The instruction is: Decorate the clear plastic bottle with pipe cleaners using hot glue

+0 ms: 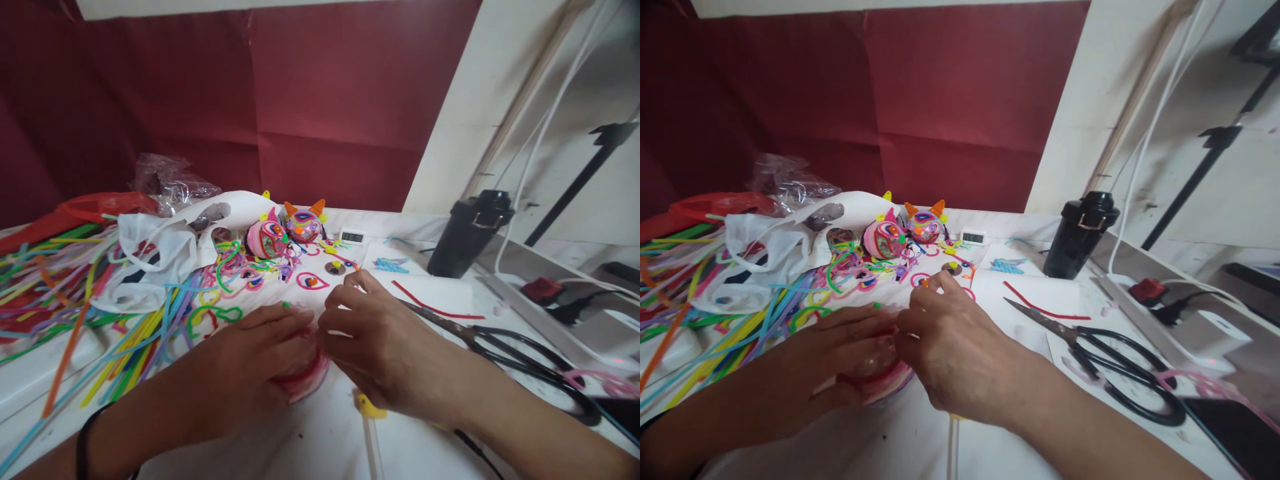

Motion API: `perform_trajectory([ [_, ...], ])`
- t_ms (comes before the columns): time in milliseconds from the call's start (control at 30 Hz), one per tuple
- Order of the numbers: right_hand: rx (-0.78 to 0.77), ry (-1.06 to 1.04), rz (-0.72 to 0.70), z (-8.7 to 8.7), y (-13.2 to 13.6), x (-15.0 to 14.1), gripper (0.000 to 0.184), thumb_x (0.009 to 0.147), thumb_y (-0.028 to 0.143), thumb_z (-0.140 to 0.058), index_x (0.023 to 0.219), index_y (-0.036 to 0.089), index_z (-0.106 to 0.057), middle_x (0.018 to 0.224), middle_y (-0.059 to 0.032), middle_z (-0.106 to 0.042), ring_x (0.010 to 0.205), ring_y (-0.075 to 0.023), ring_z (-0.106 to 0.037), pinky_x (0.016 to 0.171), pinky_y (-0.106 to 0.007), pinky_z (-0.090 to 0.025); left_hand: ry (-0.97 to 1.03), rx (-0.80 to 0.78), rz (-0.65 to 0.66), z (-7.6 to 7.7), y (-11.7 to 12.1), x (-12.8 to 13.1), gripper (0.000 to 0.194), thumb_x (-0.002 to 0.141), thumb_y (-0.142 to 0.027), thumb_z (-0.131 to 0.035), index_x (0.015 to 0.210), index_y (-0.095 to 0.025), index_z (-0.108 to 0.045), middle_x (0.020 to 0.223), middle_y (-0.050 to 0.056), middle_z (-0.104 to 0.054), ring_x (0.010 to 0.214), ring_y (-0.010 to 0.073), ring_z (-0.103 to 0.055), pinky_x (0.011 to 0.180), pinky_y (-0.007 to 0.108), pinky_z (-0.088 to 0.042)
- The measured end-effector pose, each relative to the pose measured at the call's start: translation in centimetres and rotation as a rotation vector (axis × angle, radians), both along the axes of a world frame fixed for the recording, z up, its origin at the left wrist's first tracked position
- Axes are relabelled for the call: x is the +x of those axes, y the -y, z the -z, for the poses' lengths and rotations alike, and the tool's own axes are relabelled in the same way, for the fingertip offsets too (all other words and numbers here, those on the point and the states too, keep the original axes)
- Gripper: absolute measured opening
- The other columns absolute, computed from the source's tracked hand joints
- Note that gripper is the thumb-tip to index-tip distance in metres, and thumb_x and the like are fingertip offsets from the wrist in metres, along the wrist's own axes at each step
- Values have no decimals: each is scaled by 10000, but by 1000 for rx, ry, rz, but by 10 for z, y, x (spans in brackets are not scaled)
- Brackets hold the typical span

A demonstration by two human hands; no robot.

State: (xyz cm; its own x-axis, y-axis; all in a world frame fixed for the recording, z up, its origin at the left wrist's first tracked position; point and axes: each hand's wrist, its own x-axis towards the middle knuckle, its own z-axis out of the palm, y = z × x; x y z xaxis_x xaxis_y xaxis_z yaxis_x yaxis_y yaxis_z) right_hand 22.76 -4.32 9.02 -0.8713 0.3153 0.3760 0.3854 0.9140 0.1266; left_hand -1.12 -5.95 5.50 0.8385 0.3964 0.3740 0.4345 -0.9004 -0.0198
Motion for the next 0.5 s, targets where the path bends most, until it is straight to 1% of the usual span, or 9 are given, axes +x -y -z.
perform_trajectory([
  [133, -6, 14, -5, 0, 0, 0, 274, 897, 95, -525, 642, 163, -599, 707, -22, -609, 747, -170, -461, 774, -390, -304, 70, -64, -71, 14, 0, -11, 554, 940, -202, -546, 1458, -233, -350, 1537, 92, -421, 1410, 252, -383, 1164, 458, -361],
  [233, 16, 23, -11, 0, -1, 0, 261, 892, 90, -526, 654, 154, -610, 709, -25, -614, 772, -177, -474, 764, -387, -304, 112, -117, -146, 21, -1, -16, 648, 917, -276, -610, 1489, -268, -305, 1569, 91, -363, 1412, 268, -385, 1142, 454, -398],
  [333, 34, 27, -7, 1, 0, 0, 268, 895, 96, -528, 643, 147, -603, 703, -25, -615, 790, -181, -486, 774, -392, -307, 155, -117, -162, 21, -2, -16, 682, 892, -336, -653, 1481, -285, -313, 1568, 86, -368, 1405, 266, -404, 1139, 433, -405],
  [400, 29, 27, 1, 1, 0, 0, 285, 901, 105, -529, 625, 143, -590, 695, -23, -615, 789, -178, -493, 777, -392, -308, 182, -105, -157, 21, -3, -14, 662, 879, -357, -670, 1455, -273, -354, 1575, 88, -358, 1411, 266, -399, 1143, 425, -399],
  [500, 14, 17, -3, 0, 0, 0, 303, 922, 135, -522, 628, 138, -598, 700, -27, -627, 803, -181, -509, 786, -396, -307, 229, -80, -111, 21, -6, -12, 616, 870, -396, -673, 1410, -253, -413, 1578, 93, -352, 1413, 272, -397, 1146, 414, -395],
])
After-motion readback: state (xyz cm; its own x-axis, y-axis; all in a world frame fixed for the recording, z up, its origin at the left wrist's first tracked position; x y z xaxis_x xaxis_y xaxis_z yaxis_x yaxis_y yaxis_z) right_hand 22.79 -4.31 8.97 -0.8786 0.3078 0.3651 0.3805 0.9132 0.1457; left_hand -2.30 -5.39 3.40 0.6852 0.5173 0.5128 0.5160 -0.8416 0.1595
